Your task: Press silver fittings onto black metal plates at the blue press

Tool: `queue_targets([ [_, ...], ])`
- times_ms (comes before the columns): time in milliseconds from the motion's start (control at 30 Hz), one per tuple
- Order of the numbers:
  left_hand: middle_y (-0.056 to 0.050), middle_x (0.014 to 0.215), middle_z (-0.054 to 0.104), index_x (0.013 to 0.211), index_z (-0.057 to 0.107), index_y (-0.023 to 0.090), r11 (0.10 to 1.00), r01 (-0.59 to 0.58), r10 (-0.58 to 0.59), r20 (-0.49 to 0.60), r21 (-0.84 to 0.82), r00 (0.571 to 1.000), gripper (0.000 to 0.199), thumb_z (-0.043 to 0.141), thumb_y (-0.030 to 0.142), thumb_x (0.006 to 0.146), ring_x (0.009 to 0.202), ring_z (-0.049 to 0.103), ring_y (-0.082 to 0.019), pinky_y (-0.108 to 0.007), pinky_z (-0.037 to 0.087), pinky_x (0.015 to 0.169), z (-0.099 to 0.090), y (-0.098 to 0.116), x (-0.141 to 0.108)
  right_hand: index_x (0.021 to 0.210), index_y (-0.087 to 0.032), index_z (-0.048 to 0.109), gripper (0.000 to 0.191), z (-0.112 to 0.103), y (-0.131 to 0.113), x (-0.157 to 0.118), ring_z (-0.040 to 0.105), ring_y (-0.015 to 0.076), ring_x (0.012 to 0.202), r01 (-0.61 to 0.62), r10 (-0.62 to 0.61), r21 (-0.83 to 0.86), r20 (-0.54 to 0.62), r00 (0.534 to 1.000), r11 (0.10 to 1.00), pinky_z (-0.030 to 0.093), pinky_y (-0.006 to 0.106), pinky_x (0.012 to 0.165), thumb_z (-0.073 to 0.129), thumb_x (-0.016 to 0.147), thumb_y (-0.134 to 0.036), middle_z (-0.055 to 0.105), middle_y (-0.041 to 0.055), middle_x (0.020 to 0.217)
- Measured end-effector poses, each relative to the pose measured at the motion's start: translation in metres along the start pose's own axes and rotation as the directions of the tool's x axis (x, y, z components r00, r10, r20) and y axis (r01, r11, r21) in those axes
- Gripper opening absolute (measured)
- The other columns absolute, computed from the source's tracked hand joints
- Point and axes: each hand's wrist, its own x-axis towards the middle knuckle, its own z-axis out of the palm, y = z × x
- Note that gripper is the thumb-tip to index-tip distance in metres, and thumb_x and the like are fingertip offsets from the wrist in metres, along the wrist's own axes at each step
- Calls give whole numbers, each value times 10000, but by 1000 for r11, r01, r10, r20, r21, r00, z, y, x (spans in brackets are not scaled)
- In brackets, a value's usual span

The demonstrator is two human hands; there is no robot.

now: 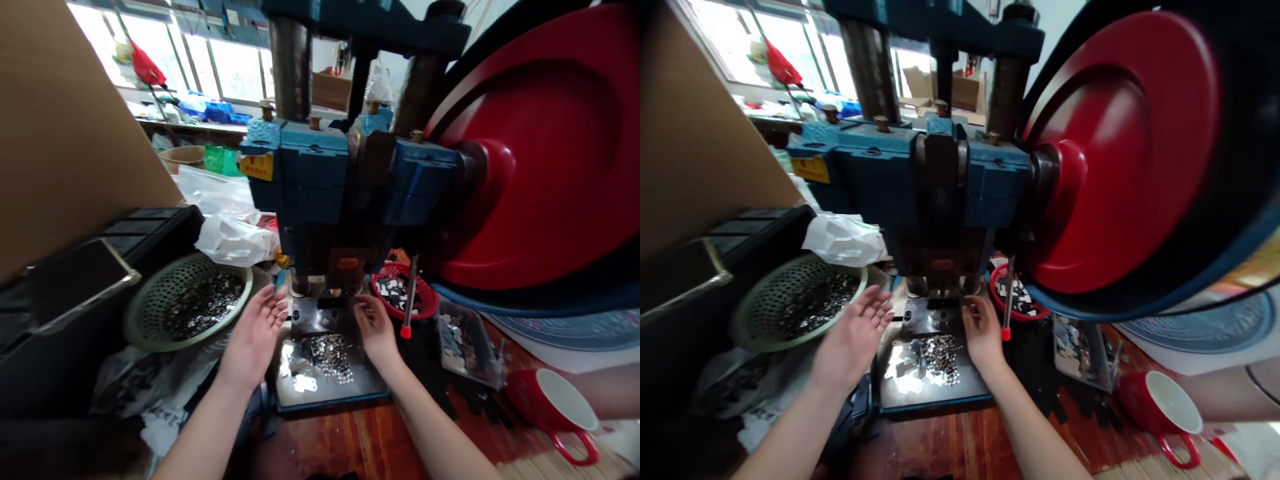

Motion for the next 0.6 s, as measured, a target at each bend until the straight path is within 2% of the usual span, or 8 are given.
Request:
queue_targets([
  [33,-92,1137,621,1096,588,220,977,30,-37,-31,-211,999,648,562,717,681,1041,592,-226,-363,489,890,-11,17,-7,1001,-176,608,246,-5,-2,-10,611,188,868,-14,14,3,4,1000,1000,506,307,735,507,859,-350,634,84,991],
  [67,-100,1148,619,1040,597,213,934,5,-41,-95,-357,995,719,528,797,626,1057,586,-238,-367,500,883,-22,34,-14,988,-180,614,235,-9,-4,-21,614,193,857,-33,33,-13,18,999,999,505,323,759,518,859,-352,643,82,972],
  [133,-118,1183,609,909,582,202,865,-81,-30,-212,-496,977,739,497,854,571,1097,567,-259,-387,507,890,-40,63,-22,983,-192,626,217,-14,-9,-43,623,210,886,-45,48,-42,94,994,998,494,353,821,510,877,-343,661,85,963],
  [200,-142,1215,593,802,526,200,835,-166,8,-291,-524,957,710,480,868,564,1137,545,-275,-398,503,906,-52,84,-25,998,-208,634,210,-14,-17,-63,625,218,933,12,-2,-44,217,976,999,492,350,845,496,892,-326,666,86,983],
  [300,-159,1228,580,751,453,206,832,-211,57,-300,-512,952,682,436,871,600,1176,519,-281,-390,490,932,-59,99,-19,1040,-229,634,217,-8,-28,-84,630,212,943,107,-93,-19,361,928,994,506,328,829,478,905,-297,667,84,995],
  [467,-83,1156,610,799,442,218,885,-241,137,-270,-399,953,666,258,852,710,1207,507,-225,-318,490,953,-56,112,-8,1026,-241,645,208,0,-38,-92,646,212,905,152,-144,9,379,914,988,529,321,792,486,898,-283,679,83,966],
  [533,-46,1060,633,831,480,216,889,-270,175,-271,-371,947,630,195,776,790,1172,539,-200,-284,502,936,-53,119,-6,1026,-244,646,208,-1,-38,-92,650,210,893,149,-141,8,375,916,989,532,317,782,488,896,-280,682,79,954],
  [600,-12,979,645,885,531,206,853,-322,223,-272,-409,936,560,176,639,871,1092,588,-178,-280,519,905,-49,123,-6,1023,-243,646,205,-1,-38,-93,652,206,883,151,-142,6,375,916,989,532,313,775,490,894,-276,684,75,945],
])
